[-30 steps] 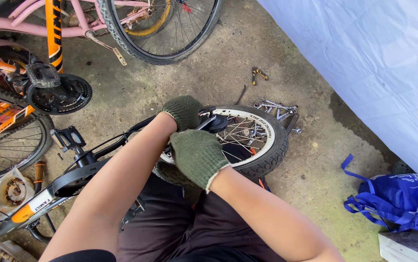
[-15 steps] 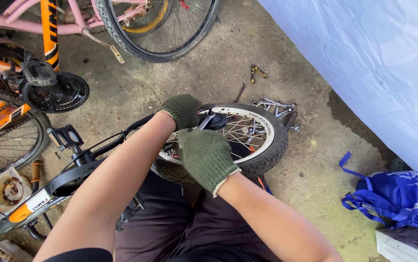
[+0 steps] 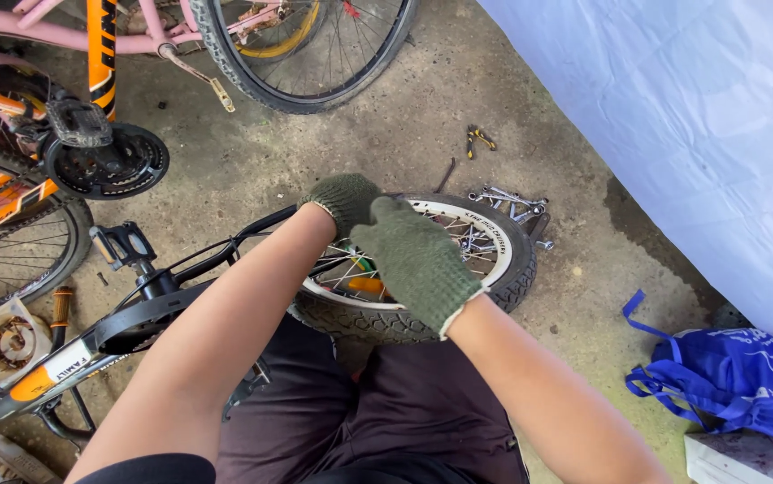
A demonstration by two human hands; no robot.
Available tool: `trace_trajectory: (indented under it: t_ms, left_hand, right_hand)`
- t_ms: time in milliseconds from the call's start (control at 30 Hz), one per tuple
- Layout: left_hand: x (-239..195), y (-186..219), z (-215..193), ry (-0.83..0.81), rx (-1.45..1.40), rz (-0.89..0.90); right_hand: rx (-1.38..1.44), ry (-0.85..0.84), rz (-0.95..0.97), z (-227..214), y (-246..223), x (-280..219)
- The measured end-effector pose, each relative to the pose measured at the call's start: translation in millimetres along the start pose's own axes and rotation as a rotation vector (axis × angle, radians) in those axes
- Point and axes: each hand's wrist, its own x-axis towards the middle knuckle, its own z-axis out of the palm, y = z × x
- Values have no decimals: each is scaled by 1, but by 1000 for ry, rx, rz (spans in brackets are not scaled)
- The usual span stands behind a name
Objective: The person uses a wrench to tighten the axle nuts on a bicycle wheel held on their lap. They repeatedly adjust the wrench and rotate the wheel to secure the axle.
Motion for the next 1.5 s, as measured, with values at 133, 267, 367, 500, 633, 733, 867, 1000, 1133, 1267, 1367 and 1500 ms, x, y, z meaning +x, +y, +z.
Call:
trace_trajectory:
  t_ms: [133,267,367,500,633,733,867,1000,1133,1267,1367,1500]
  left_hand:
    - [-21,12,-30,-13,8,19]
    - [-8,6,-17,-3,54,27]
    - [1,-1,-3,-14,48,52]
    - [-4,-4,-3,-21,52,81]
    - [-15,8,-19,23,46,21]
    - [-20,15,-29,-10,70,-21]
    - [-16,12,-24,0,76,-15]
    - [-18,15,-29,-9,73,-7]
    - [-19,16,-31,-4,50,-12]
    - [-22,16,-36,-1,47,12]
    - [-23,16,-35,1,43,9]
    - [-15,8,-23,15,23,29]
  right_hand:
    - [283,-4,-100,-20,-4,-6]
    - [161,-228,121,10,-9,5]
    - [156,-119,-27,5,-1,-4]
    - [-96,149,-220,16,20,1]
    - [361,100,-160,-16,54,-15]
    - [596,93,-76,-42,64,-39]
    - [760,53,170,-39,96,-62]
    - [532,-133,298,-38,123,-63]
    - [290,-225,325,9,153,-44]
    - [-64,-87,193,19,171,-30]
    - [-122,-84,157,31,187,-18]
    - [-103,-186,117,59,211,-2]
